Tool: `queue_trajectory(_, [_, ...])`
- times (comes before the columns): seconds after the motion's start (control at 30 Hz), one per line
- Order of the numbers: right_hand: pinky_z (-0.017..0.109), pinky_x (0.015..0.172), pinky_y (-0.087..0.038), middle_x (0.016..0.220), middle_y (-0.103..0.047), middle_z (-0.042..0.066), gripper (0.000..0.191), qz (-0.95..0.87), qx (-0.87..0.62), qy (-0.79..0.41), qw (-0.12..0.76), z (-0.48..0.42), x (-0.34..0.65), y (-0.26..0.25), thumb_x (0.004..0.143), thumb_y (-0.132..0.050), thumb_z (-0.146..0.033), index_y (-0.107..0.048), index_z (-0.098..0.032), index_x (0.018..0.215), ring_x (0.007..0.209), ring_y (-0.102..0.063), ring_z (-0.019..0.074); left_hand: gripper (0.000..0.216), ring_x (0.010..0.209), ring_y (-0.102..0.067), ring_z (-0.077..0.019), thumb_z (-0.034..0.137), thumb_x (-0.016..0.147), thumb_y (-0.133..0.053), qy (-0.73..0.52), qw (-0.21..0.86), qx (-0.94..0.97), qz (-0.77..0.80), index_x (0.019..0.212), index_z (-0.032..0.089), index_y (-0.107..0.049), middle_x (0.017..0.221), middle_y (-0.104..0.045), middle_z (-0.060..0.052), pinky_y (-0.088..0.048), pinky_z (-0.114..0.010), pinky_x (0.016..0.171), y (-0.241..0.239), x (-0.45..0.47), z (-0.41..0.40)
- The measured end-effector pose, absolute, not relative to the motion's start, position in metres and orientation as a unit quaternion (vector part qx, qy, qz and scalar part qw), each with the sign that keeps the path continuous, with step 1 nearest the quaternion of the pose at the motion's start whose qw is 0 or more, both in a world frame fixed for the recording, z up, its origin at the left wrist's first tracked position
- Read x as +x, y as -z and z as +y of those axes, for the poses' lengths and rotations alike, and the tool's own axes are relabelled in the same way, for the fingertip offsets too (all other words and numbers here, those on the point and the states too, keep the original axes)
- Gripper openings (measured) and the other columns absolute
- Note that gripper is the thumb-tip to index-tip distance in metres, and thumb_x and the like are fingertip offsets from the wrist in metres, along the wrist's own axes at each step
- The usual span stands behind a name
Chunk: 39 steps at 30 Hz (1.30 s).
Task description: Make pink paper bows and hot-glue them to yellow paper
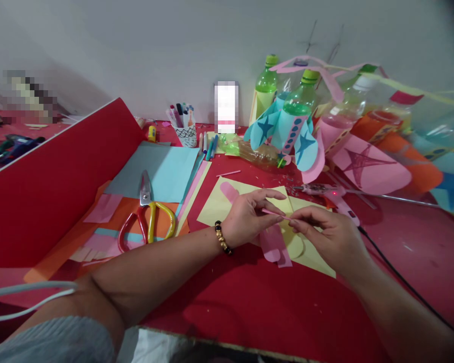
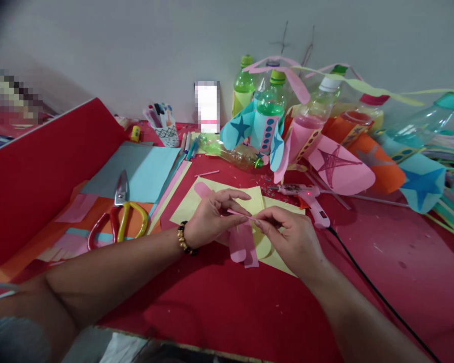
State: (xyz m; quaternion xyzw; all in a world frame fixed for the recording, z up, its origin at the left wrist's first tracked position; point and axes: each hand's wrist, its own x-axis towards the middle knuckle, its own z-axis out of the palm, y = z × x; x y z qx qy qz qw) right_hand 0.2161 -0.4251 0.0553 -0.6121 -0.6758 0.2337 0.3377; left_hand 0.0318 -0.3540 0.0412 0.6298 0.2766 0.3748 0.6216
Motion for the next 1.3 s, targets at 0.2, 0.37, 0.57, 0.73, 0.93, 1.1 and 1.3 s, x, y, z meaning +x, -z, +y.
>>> queue_trajectory(0.2, [0.025,0.058,-0.044,0.071,-0.067,0.000,0.011,-0.696,-0.603,-0.202,0.334,-0.4249,0.2153,-0.0583,0.085,-0.059,-0.027,-0.067,-0.021,0.080,0.063,-0.060,0.0135,0.026,0.066,-0.066,-0.0099,0.020,0.073,-0.073,-0.375,0.626,0.627,0.273,0.097,0.011,-0.067,0.090,-0.071,-0.010,-0.054,-0.019,0.063,-0.0407,0.0318,-0.3546])
queue_trajectory(0.37, [0.025,0.058,-0.045,0.070,-0.067,0.000,0.012,-0.702,-0.601,-0.189,0.333,-0.4262,0.2166,-0.0590,0.085,-0.058,-0.028,-0.067,-0.021,0.080,0.063,-0.061,0.0139,0.027,0.070,-0.068,-0.0121,0.021,0.073,-0.074,-0.377,0.621,0.627,0.283,0.097,0.011,-0.067,0.092,-0.071,-0.010,-0.055,-0.020,0.066,-0.0420,0.0322,-0.3556])
queue_trajectory(0.57, [0.025,0.060,-0.045,0.071,-0.067,-0.001,0.011,-0.702,-0.602,-0.174,0.339,-0.4262,0.2167,-0.0588,0.086,-0.058,-0.028,-0.067,-0.022,0.082,0.064,-0.061,0.0137,0.042,0.081,-0.070,-0.0169,0.021,0.075,-0.072,-0.372,0.648,0.605,0.275,0.115,0.014,-0.061,0.091,-0.073,-0.010,-0.055,-0.022,0.068,-0.0360,0.0327,-0.3551])
queue_trajectory(0.73, [0.025,0.060,-0.046,0.072,-0.068,0.000,0.011,-0.707,-0.598,-0.169,0.337,-0.4253,0.2164,-0.0591,0.086,-0.058,-0.027,-0.067,-0.022,0.084,0.064,-0.062,0.0138,0.047,0.082,-0.071,-0.0184,0.021,0.074,-0.073,-0.359,0.667,0.591,0.279,0.118,0.014,-0.059,0.090,-0.074,-0.011,-0.055,-0.023,0.067,-0.0362,0.0327,-0.3551])
queue_trajectory(0.93, [0.026,0.060,-0.047,0.072,-0.069,0.000,0.013,-0.709,-0.601,-0.157,0.334,-0.4257,0.2168,-0.0585,0.086,-0.056,-0.028,-0.068,-0.022,0.085,0.065,-0.063,0.0149,0.050,0.080,-0.071,-0.0182,0.019,0.072,-0.074,-0.361,0.666,0.585,0.290,0.119,0.014,-0.058,0.090,-0.074,-0.011,-0.054,-0.022,0.066,-0.0388,0.0326,-0.3547])
queue_trajectory(1.1, [0.025,0.059,-0.046,0.071,-0.068,-0.001,0.011,-0.709,-0.600,-0.157,0.335,-0.4257,0.2168,-0.0587,0.086,-0.058,-0.027,-0.067,-0.022,0.083,0.063,-0.062,0.0139,0.050,0.080,-0.071,-0.0180,0.018,0.073,-0.072,-0.347,0.672,0.586,0.291,0.122,0.015,-0.058,0.090,-0.074,-0.010,-0.053,-0.022,0.064,-0.0376,0.0321,-0.3541])
queue_trajectory(1.3, [0.025,0.059,-0.045,0.071,-0.067,-0.002,0.009,-0.708,-0.601,-0.157,0.334,-0.4258,0.2186,-0.0594,0.086,-0.059,-0.025,-0.067,-0.023,0.084,0.062,-0.061,0.0134,0.064,0.087,-0.069,-0.0175,0.017,0.071,-0.074,-0.366,0.683,0.566,0.282,0.131,0.019,-0.052,0.100,-0.072,-0.009,-0.056,-0.025,0.074,-0.0344,0.0330,-0.3530])
